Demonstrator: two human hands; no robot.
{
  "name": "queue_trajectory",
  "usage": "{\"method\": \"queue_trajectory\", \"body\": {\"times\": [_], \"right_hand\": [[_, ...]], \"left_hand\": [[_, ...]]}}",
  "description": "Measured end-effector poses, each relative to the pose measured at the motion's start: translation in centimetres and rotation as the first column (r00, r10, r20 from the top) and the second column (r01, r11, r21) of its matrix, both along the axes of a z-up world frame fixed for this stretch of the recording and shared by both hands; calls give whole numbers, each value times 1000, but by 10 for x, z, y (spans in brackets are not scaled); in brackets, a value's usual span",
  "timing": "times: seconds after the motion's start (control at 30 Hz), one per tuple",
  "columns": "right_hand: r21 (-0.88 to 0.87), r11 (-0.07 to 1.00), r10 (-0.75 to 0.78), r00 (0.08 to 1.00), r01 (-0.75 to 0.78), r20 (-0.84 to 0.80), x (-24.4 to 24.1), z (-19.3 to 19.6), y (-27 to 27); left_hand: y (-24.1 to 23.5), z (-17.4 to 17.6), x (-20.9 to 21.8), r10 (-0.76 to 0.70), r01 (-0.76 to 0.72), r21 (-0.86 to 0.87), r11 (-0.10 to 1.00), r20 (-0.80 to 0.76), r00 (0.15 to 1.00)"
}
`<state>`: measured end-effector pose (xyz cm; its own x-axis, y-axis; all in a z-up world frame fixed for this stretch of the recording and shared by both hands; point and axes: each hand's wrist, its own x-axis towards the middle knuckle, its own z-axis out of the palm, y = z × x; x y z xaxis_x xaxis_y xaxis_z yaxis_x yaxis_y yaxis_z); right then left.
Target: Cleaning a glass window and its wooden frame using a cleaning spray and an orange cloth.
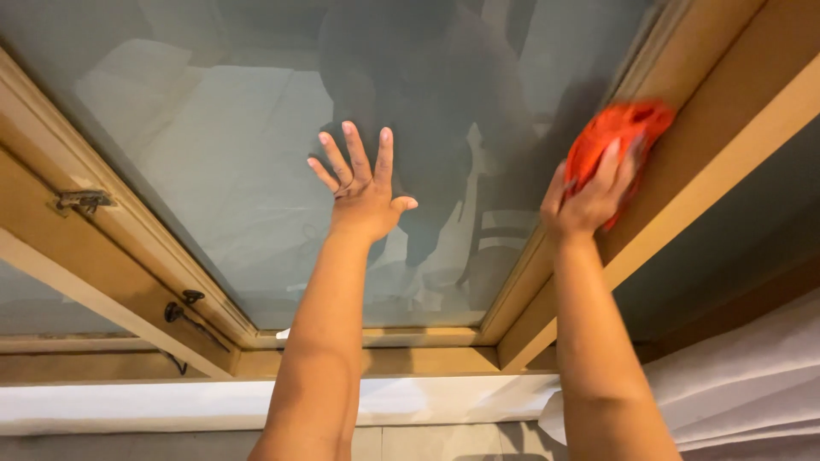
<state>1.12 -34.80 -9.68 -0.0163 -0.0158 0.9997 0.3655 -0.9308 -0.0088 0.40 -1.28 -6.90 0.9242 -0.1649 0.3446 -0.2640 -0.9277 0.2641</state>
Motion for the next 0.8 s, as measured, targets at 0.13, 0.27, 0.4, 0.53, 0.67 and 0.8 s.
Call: {"method": "queue_trajectory", "body": {"times": [0.13, 0.27, 0.4, 0.53, 0.67, 0.8], "right_hand": [[23, 1000, 8, 1000, -8, 17, -6, -16, 8], [93, 989, 116, 993, -116, 5, -2, 56, -3], [31, 999, 22, 999, -21, -25, -8, 85, -9], [74, 996, 41, 999, -40, -14, -4, 20, -1], [33, 998, 46, 999, -47, 29, 1, -25, -3], [73, 995, 73, 997, -70, -34, -5, 46, -8]], "left_hand": [[-1, -6, 5, -15, 15, 0, 1000, 19, 1000], [0, -11, 6, -18, 18, 5, 1000, 42, 999], [1, -15, 6, -33, 34, -4, 999, 98, 995], [0, -21, 10, -49, 50, -3, 999, 149, 988], [2, -18, 8, -56, 57, -3, 998, 149, 987], [3, -15, 6, -61, 61, 3, 998, 126, 990]]}}
